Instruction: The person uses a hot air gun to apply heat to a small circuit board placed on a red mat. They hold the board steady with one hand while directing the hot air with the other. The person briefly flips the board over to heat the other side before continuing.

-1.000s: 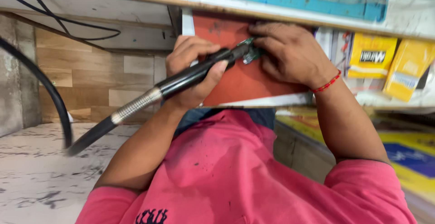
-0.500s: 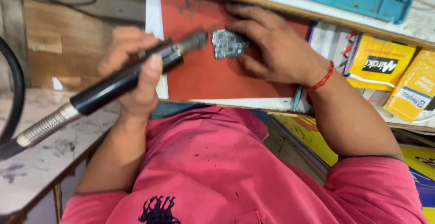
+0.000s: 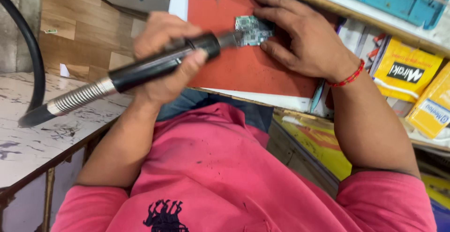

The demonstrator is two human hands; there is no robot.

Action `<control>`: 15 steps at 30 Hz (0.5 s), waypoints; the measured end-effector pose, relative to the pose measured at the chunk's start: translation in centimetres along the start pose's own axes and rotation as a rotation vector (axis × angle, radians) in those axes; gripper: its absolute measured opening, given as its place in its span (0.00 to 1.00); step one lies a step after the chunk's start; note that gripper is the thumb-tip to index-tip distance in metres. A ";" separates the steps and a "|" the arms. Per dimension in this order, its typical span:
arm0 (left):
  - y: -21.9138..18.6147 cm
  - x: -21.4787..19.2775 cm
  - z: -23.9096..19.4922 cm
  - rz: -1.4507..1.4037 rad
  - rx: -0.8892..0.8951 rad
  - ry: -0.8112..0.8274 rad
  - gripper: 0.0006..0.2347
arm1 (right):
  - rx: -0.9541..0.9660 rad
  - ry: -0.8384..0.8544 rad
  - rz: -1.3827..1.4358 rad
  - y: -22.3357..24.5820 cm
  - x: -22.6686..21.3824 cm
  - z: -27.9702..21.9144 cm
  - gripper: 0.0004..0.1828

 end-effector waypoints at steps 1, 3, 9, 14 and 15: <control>-0.2 0.0 0.1 0.004 0.023 -0.003 0.14 | -0.013 -0.005 -0.004 0.1 -0.3 0.3 0.30; -0.5 0.4 -0.4 -0.023 0.077 0.026 0.14 | -0.037 0.000 0.007 0.3 -0.2 0.3 0.31; 0.1 0.3 -0.8 0.045 0.095 -0.013 0.13 | -0.033 0.003 0.026 0.2 -0.1 0.0 0.30; -0.3 0.2 -0.4 0.013 0.074 -0.031 0.12 | -0.015 -0.005 0.023 0.3 -0.2 0.1 0.31; -0.4 0.3 -0.3 -0.026 0.092 0.006 0.11 | 0.002 -0.009 0.030 0.2 -0.1 0.0 0.31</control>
Point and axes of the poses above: each hand's wrist, its own z-axis towards the middle knuckle, its own x-axis out of the palm, y = z × x, the point moved 7 cm from there along z, towards the middle knuckle, and after that the axes turned 4 degrees about -z, right-handed, at the moved point
